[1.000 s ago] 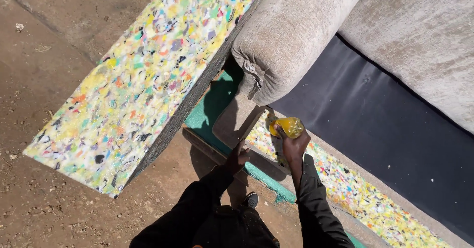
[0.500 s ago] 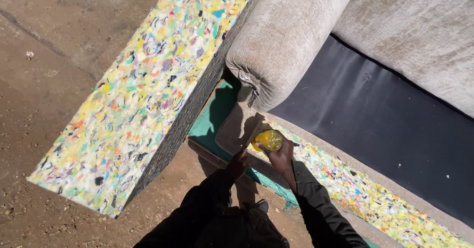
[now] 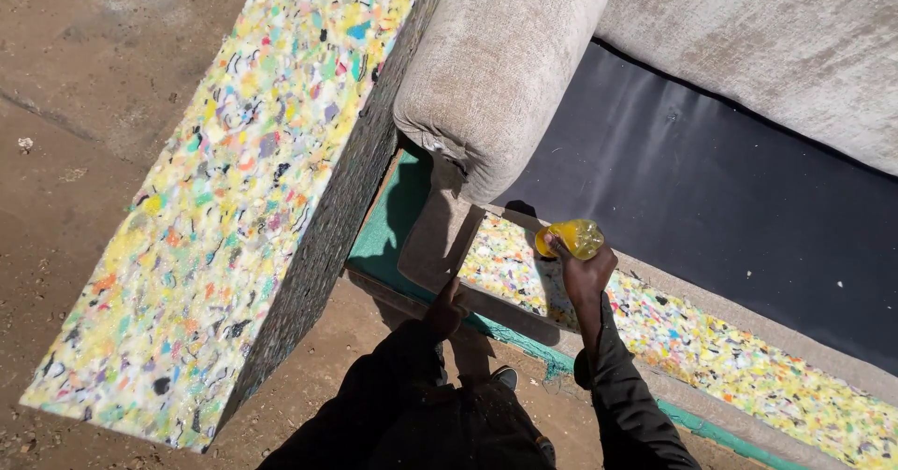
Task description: Applying adhesive from a bottle onto a foam strip on a sofa frame during reupholstery.
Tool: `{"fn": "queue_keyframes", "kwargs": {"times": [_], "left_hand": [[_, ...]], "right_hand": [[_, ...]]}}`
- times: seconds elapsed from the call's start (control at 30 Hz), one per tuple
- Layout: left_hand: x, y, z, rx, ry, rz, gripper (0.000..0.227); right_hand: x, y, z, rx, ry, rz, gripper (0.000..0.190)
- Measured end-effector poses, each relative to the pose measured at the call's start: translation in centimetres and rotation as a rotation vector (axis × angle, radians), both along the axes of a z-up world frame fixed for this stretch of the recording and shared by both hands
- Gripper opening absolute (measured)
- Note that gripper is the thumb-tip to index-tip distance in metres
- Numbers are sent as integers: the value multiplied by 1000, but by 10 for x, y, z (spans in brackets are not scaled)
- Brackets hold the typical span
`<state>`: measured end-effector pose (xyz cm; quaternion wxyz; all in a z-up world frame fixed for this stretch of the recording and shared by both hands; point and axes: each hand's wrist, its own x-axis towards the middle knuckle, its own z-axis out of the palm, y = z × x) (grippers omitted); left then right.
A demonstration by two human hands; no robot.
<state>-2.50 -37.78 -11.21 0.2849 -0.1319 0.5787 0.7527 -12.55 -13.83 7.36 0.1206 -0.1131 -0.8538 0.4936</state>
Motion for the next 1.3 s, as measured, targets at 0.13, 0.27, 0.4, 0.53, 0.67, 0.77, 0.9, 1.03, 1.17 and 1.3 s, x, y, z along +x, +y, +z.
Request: {"fn": "queue_keyframes", "kwargs": {"times": [0.13,0.27,0.4,0.53,0.67,0.77,0.9,1.03,1.17,1.3], "left_hand": [[0,-1,8,-20,-27,-29,95],[4,-5,42,-118,-14,-70,90],[1,-4,35,-139,-8,-101,91],[1,-9,22,-137,19,-116,93],[-3,-2,-13,-149,128,-162,97],[4,-5,-25,-175,136,-135,102],[10,-3,-26,-101,181,-74,107],[9,-4,-7,-50,178,-62,110],[8,-8,25,-23,146,-56,112],[2,-9,25,-53,64,-62,112]], "right_hand": [[10,-15,54,-157,-15,6,52],[29,-29,128,-278,-6,-3,56],[48,-12,174,-324,132,-11,57],[47,-11,141,-668,197,-6,47],[44,-5,83,-590,105,-112,50],[49,-12,88,-522,20,-77,59],[50,-24,106,-427,11,-58,47],[53,-23,115,-395,24,-76,47],[55,-23,130,-341,75,-67,46],[57,-26,158,-305,105,-82,42]]}}
